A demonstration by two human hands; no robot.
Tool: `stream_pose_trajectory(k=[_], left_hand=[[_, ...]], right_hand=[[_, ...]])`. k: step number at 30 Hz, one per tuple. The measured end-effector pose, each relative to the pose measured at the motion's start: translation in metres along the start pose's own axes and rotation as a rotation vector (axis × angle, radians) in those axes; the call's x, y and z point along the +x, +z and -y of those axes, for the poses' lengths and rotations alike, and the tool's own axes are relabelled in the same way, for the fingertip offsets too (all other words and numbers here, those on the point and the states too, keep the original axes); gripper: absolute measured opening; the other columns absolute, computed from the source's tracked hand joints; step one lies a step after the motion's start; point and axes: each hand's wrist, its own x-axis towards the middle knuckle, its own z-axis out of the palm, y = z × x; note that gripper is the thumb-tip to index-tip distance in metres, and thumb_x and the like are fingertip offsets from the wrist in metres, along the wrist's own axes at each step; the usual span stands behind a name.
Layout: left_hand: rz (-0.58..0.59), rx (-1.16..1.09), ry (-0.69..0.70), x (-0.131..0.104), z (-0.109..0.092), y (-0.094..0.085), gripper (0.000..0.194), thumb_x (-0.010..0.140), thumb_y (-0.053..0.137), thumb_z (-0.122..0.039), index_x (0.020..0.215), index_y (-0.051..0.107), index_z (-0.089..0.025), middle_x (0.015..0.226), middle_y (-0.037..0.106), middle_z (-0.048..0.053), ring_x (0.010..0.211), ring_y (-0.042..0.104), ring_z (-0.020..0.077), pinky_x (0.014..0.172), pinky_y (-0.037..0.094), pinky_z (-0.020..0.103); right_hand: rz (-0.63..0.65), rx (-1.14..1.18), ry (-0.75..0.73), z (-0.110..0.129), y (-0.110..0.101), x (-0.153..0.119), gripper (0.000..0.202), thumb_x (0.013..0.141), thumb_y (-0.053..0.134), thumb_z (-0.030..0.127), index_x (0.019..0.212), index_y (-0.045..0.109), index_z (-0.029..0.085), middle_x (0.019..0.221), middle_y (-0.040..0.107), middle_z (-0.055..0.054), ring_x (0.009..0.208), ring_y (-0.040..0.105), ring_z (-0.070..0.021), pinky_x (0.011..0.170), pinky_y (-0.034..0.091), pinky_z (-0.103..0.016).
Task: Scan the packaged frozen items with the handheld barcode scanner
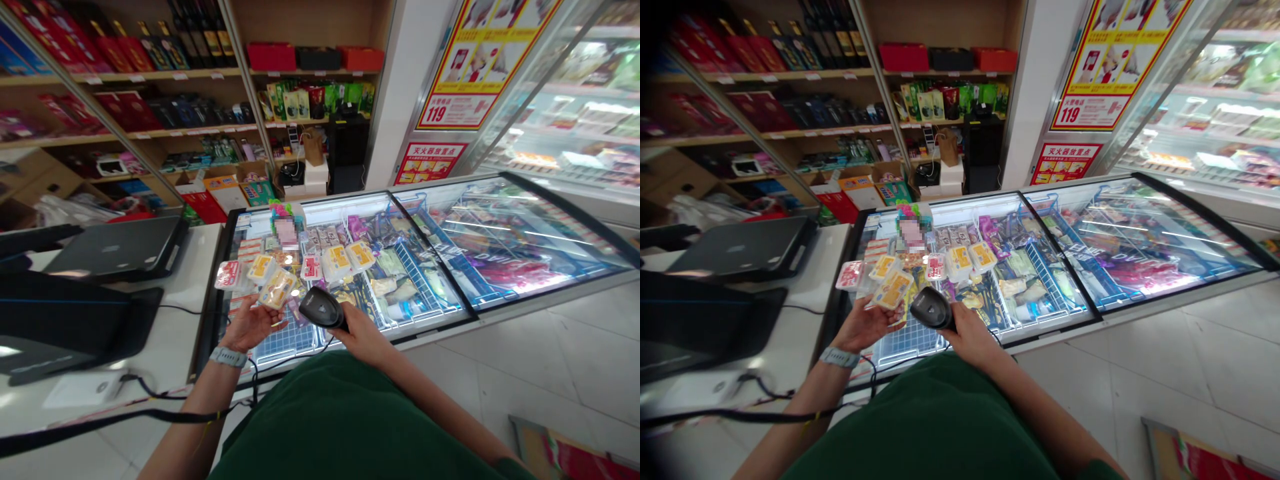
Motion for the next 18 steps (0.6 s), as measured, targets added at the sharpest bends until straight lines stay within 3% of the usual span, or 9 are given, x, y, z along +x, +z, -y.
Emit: stream_pose_trajectory(k=[4, 8, 10, 13, 18], left_hand=[[0.022, -0.033, 0.005, 0.001, 0.001, -0.006, 0.052, 0.081, 0.05, -0.056, 0.1, 0.071, -0.011, 0.095, 0.07, 0.015, 0.083, 0.064, 0.023, 0.088, 0.051, 0.044], [-0.05, 0.077, 0.099, 0.001, -0.005, -0.016, 0.047, 0.08, 0.055, -0.054, 0.095, 0.071, -0.013, 0.091, 0.071, 0.014, 0.086, 0.066, 0.0237, 0.088, 0.052, 0.043], [-0.214, 0.298, 0.249, 0.002, -0.012, -0.024, 0.047, 0.078, 0.055, -0.057, 0.09, 0.071, -0.014, 0.088, 0.071, 0.013, 0.085, 0.067, 0.024, 0.085, 0.053, 0.042], [-0.569, 0.682, 0.486, 0.002, -0.03, -0.04, 0.049, 0.076, 0.053, -0.062, 0.087, 0.068, -0.016, 0.086, 0.071, 0.01, 0.085, 0.067, 0.0235, 0.077, 0.054, 0.037], [-0.968, 1.005, 0.573, 0.002, -0.066, -0.069, 0.046, 0.069, 0.065, -0.06, 0.09, 0.066, -0.019, 0.075, 0.064, 0.003, 0.085, 0.061, 0.0245, 0.073, 0.047, 0.033]], right_hand=[[-0.008, 0.029, -0.003, 0.0, -0.001, 0.0, 0.018, 0.087, 0.062, 0.024, 0.102, 0.052, 0.019, 0.101, 0.061, -0.007, 0.093, 0.057, -0.0223, 0.079, 0.042, -0.031], [-0.01, 0.016, -0.011, 0.0, -0.002, 0.0, 0.016, 0.088, 0.06, 0.023, 0.101, 0.052, 0.019, 0.1, 0.06, -0.007, 0.093, 0.057, -0.0231, 0.079, 0.042, -0.032], [-0.007, -0.007, -0.013, 0.0, -0.002, 0.0, 0.016, 0.088, 0.06, 0.023, 0.101, 0.052, 0.018, 0.1, 0.06, -0.008, 0.093, 0.057, -0.0235, 0.078, 0.042, -0.032], [-0.006, -0.023, -0.004, -0.001, -0.002, 0.0, 0.018, 0.088, 0.061, 0.022, 0.102, 0.052, 0.017, 0.101, 0.06, -0.009, 0.092, 0.056, -0.0234, 0.078, 0.042, -0.032], [-0.014, -0.013, 0.006, 0.001, -0.002, 0.001, 0.015, 0.087, 0.061, 0.022, 0.098, 0.053, 0.018, 0.1, 0.06, -0.008, 0.091, 0.057, -0.0231, 0.077, 0.041, -0.032]])
